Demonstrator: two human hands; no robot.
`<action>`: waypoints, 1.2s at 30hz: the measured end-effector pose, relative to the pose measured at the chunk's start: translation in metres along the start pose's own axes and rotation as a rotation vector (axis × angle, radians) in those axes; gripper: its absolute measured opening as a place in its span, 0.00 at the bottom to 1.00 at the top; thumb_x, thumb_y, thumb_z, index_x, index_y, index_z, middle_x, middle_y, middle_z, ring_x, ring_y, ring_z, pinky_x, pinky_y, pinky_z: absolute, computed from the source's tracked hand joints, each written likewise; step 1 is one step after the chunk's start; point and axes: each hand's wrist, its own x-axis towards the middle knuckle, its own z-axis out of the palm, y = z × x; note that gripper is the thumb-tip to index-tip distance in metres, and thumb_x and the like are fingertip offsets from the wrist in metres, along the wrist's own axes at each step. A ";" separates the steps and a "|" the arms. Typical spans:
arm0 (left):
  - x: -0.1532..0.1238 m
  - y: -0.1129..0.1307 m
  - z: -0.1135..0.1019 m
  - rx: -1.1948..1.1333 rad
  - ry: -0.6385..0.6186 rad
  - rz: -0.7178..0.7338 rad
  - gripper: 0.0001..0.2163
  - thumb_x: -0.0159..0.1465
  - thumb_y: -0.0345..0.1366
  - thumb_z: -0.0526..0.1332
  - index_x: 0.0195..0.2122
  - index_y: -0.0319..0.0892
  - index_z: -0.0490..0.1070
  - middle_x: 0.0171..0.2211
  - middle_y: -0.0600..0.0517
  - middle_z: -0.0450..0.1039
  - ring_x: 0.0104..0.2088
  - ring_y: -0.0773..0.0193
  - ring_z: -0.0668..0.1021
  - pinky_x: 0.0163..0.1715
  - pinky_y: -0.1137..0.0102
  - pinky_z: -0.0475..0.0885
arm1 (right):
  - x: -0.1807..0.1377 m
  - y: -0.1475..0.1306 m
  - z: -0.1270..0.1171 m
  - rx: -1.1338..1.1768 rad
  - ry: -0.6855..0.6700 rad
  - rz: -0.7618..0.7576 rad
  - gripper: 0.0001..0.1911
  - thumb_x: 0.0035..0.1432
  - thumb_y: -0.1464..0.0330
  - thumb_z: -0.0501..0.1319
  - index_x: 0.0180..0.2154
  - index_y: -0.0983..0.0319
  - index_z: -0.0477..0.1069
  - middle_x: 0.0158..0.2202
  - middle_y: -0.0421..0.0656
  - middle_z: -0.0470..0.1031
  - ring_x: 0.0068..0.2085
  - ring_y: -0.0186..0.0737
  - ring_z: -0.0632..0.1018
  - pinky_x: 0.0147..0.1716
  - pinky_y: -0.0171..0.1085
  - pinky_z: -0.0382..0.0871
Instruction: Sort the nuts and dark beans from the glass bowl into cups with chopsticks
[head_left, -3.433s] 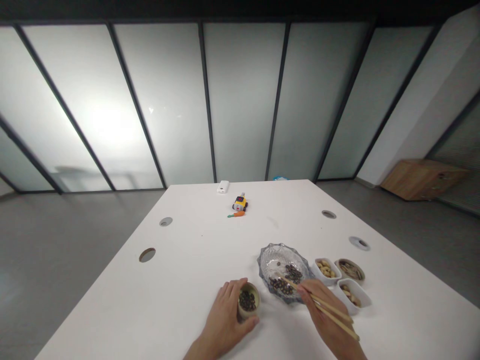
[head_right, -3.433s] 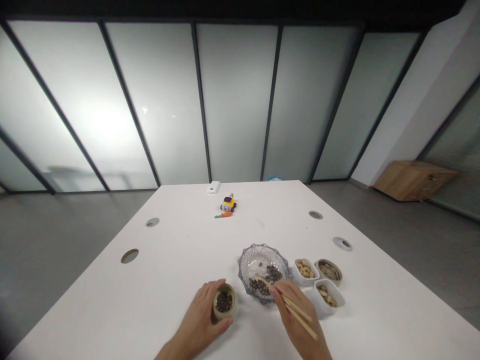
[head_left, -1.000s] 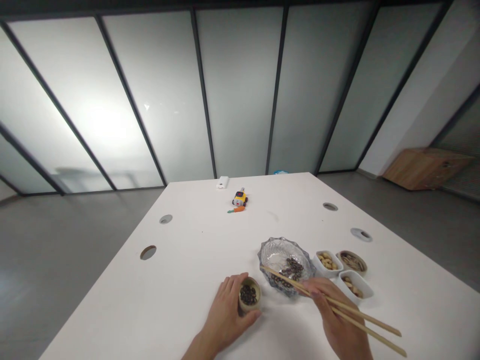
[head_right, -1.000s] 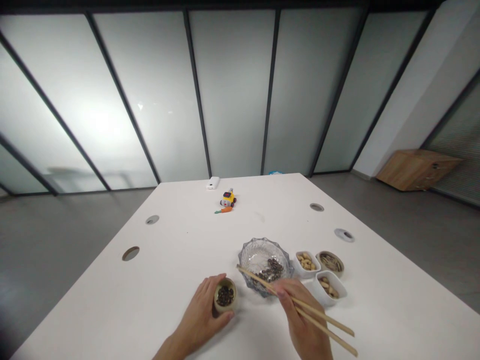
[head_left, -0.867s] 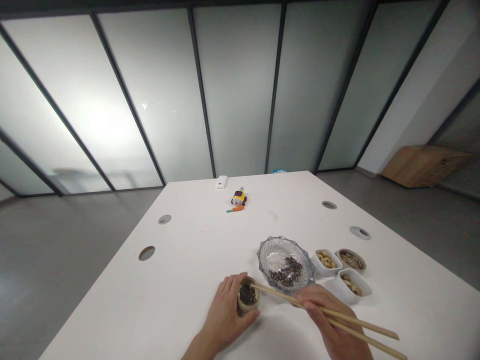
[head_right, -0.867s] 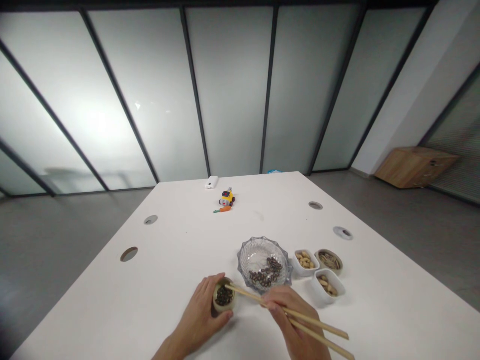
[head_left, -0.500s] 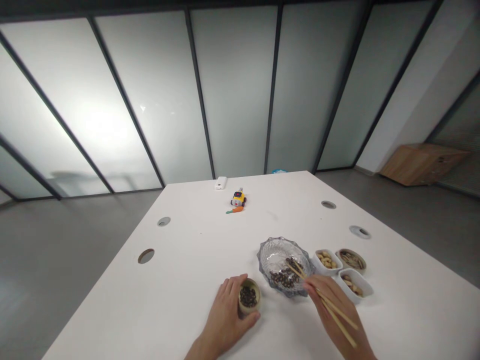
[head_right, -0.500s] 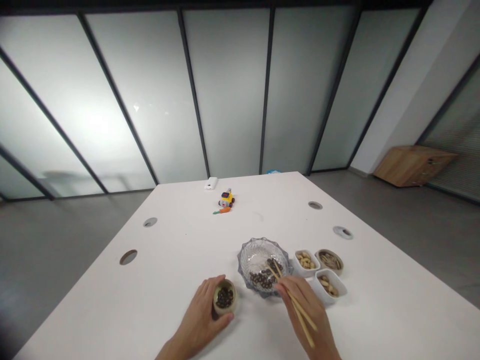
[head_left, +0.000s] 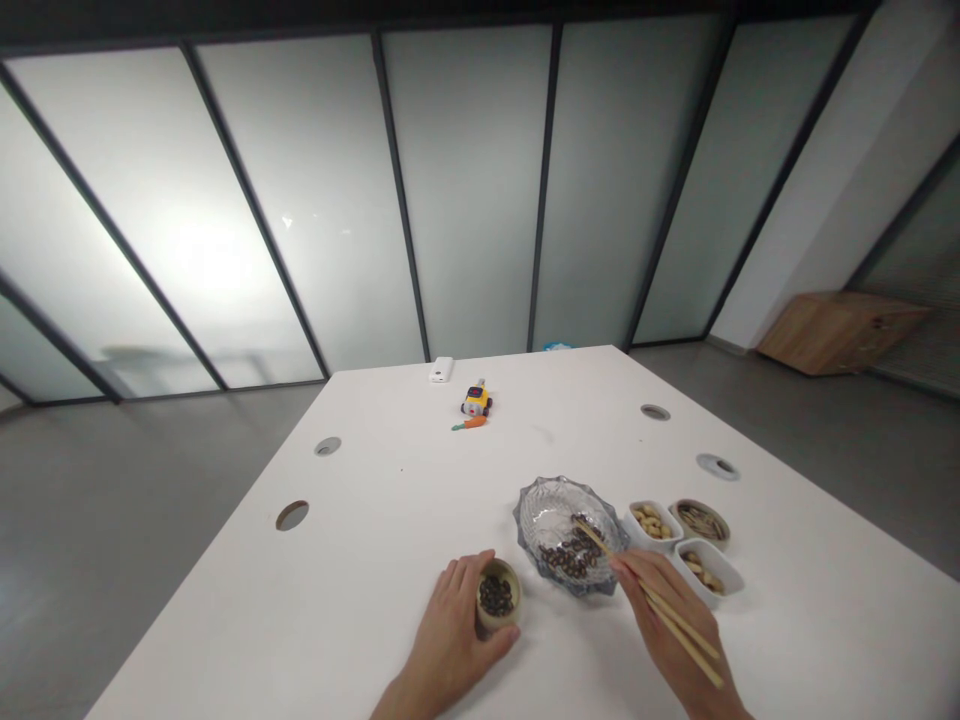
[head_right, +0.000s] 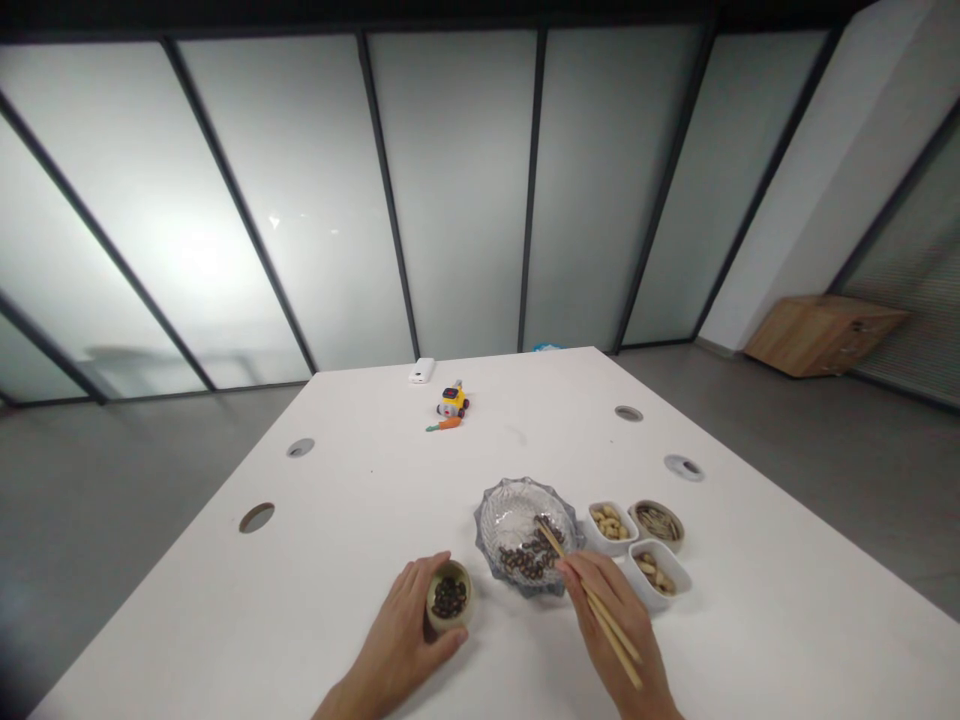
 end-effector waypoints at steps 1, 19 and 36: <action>0.000 0.000 0.000 -0.001 0.002 0.000 0.35 0.57 0.35 0.69 0.67 0.44 0.63 0.61 0.43 0.71 0.61 0.46 0.71 0.66 0.53 0.64 | 0.000 0.000 -0.001 -0.016 0.004 -0.002 0.16 0.72 0.55 0.59 0.40 0.58 0.78 0.38 0.45 0.83 0.38 0.44 0.85 0.44 0.40 0.82; 0.000 -0.002 0.002 -0.006 0.011 -0.006 0.35 0.57 0.36 0.69 0.67 0.45 0.63 0.61 0.44 0.72 0.61 0.47 0.72 0.66 0.54 0.64 | -0.005 0.004 -0.001 -0.040 0.006 0.003 0.17 0.73 0.55 0.58 0.40 0.59 0.77 0.38 0.46 0.82 0.39 0.43 0.84 0.44 0.39 0.81; 0.000 -0.003 0.003 0.001 0.040 0.037 0.34 0.58 0.34 0.68 0.66 0.45 0.63 0.60 0.43 0.72 0.60 0.47 0.73 0.64 0.52 0.66 | -0.007 0.010 -0.002 -0.052 0.023 0.033 0.14 0.73 0.58 0.58 0.40 0.58 0.78 0.37 0.44 0.82 0.38 0.43 0.83 0.41 0.40 0.80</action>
